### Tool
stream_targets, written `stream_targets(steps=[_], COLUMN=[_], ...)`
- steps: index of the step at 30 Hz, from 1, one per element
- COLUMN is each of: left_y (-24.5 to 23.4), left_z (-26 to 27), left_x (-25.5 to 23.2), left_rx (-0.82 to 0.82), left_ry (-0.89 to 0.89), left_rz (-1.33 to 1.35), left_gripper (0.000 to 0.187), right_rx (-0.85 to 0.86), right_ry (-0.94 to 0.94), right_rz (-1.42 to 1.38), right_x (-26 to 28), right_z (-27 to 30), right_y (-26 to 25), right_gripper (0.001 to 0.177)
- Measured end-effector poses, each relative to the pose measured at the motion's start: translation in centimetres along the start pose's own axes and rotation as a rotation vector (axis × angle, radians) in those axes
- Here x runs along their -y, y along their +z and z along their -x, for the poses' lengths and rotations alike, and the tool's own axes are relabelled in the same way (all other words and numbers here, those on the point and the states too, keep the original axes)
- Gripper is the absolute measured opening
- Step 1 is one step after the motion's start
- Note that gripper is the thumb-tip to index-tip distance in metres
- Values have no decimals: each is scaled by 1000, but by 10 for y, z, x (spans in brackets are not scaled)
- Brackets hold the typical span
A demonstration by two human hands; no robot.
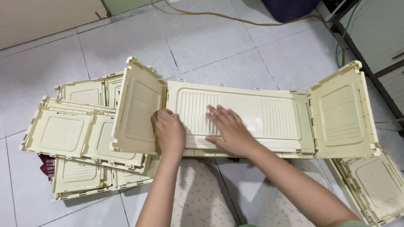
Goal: The person assembles several beige foldable plastic crates on a tiled floor. They unfold the sides, insert the lids, and secure the latches, then stack the finished crates.
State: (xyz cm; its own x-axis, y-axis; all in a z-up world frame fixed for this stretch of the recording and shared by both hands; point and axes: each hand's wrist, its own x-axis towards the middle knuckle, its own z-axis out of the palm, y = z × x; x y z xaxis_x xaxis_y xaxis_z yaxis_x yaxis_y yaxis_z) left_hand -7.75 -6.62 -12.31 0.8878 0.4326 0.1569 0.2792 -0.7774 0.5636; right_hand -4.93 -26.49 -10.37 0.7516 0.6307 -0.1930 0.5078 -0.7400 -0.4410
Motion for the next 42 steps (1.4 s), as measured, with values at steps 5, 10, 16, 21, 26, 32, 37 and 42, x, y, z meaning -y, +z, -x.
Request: stream_targets(steps=[5,10,16,21,26,32,37,42], left_y=[-6,-8,3,12,2,-24,-24,-37], left_z=[-4,-6,-5,-7,-15,-16,-11,-4], left_x=[-5,-2,15,31,29,24,24,35], left_rx=[-36,-8,1,6,60,-3,162,334], left_ry=[-24,-171,-146,-61,88,279,84,-245], left_rz=[184,174,260,486,783,401,758,1184], left_gripper=[35,34,33,33,37,48,81,74], right_rx=[-121,-307,-327,-313,-311,-689,-756,-768], right_ry=[236,360,299,329,406,268,204,136], right_rz=[-45,-7,-21,64,95,341,307,178], right_x=[-56,-110,-137,-116,-86,-53,-46,-52], right_z=[-22,-25,-20,-13,13,61,85,107], right_y=[-18,-19,-30,-66,-122,-149,-117,-47], right_gripper=[75,53,42,40,47,44,40,26])
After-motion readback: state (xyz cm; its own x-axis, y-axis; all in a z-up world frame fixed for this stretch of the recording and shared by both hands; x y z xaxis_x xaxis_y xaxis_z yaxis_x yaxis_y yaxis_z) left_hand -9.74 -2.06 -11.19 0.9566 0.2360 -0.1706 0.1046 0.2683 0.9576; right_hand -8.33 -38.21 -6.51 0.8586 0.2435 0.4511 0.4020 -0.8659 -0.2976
